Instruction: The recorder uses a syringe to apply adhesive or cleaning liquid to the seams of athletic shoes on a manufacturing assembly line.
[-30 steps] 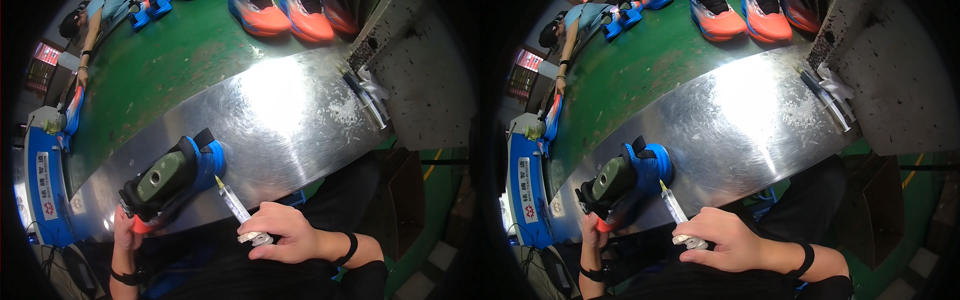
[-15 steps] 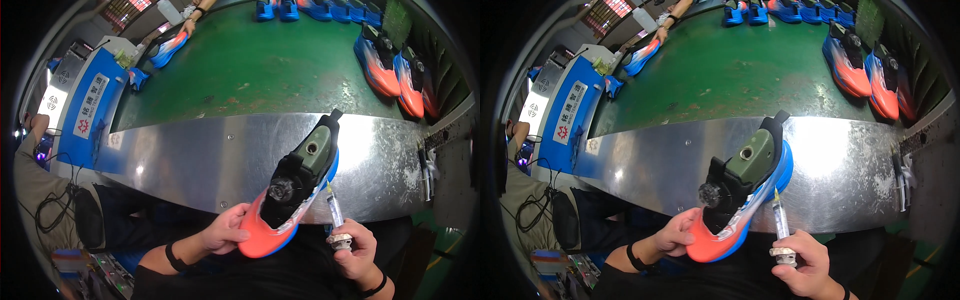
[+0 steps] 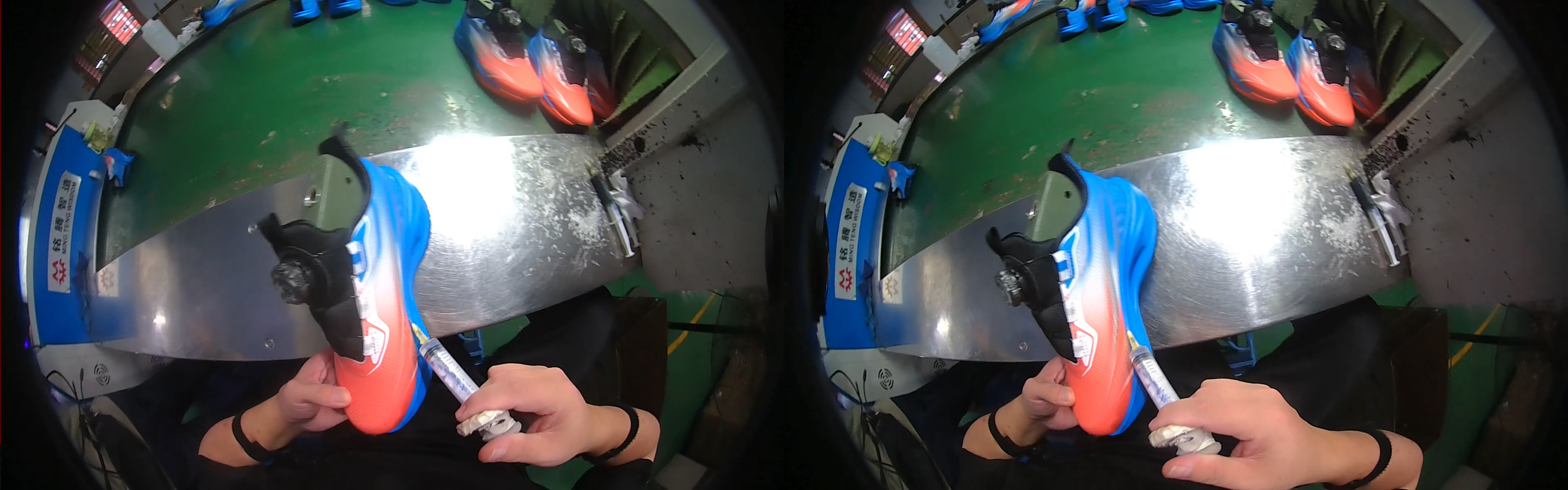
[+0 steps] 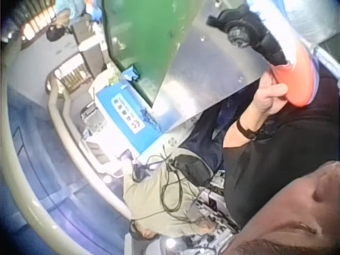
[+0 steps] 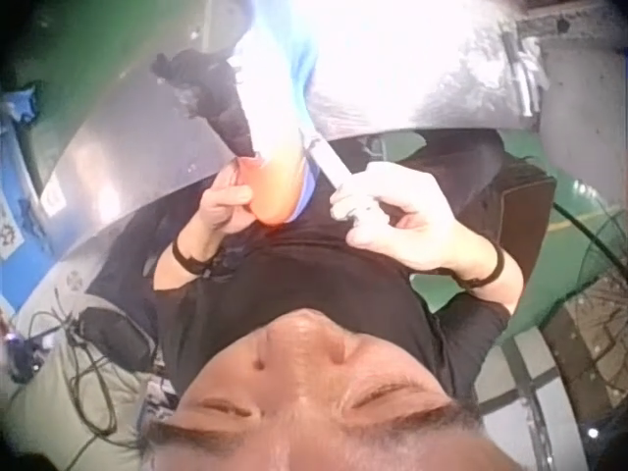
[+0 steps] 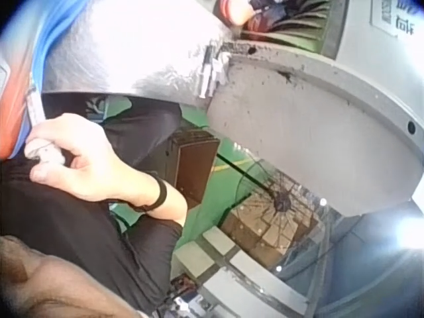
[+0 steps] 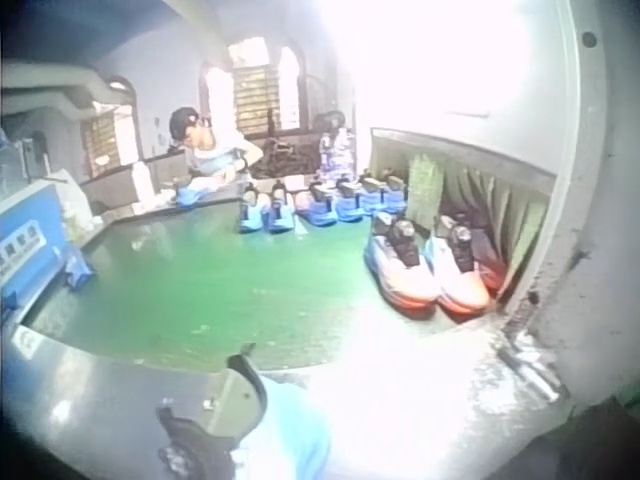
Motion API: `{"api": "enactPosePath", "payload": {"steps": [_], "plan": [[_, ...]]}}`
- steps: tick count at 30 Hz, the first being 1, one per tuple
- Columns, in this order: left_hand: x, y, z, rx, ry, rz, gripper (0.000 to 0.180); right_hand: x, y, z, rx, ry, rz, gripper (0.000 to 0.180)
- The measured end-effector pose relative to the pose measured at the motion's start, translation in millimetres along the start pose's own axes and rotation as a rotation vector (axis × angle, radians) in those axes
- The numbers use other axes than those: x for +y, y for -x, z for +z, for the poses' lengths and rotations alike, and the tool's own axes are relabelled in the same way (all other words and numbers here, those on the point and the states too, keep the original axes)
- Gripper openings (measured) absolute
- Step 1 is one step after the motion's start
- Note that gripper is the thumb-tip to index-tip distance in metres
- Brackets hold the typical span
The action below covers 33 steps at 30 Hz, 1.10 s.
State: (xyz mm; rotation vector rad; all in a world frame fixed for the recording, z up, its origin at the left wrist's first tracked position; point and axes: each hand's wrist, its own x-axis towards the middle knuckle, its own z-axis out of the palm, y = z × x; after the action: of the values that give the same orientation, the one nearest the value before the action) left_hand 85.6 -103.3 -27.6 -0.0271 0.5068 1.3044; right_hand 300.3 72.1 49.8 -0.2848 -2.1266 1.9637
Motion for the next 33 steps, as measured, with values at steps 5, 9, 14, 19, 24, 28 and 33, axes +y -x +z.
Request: {"api": "enactPosePath", "payload": {"steps": [5, 9, 14, 19, 24, 28, 33], "plan": [[-14, -13, 2, -0.035, 0.106, 0.012, 0.069, -17, 13, -7, -0.002, 0.018, -0.008, 0.033], [-20, -30, 1, -0.108, 0.146, -0.088, 0.063, -33, 28, -10, 0.037, 0.078, -0.085, 0.033], [-25, -52, 7, -0.150, 0.073, -0.153, 0.050, -42, 44, -14, 0.066, 0.139, -0.103, 0.034], [-29, -78, 14, -0.232, 0.011, -0.176, 0.038, -41, 62, -19, 0.111, 0.202, -0.150, 0.037], [-33, -90, 21, -0.191, -0.068, -0.131, 0.037, -38, 74, -20, 0.172, 0.241, -0.174, 0.037], [-34, -98, 23, -0.187, -0.086, -0.132, 0.041, -33, 77, -20, 0.196, 0.259, -0.205, 0.037], [-36, -106, 29, -0.168, -0.045, -0.105, 0.036, -31, 81, -21, 0.205, 0.310, -0.135, 0.035]]}}
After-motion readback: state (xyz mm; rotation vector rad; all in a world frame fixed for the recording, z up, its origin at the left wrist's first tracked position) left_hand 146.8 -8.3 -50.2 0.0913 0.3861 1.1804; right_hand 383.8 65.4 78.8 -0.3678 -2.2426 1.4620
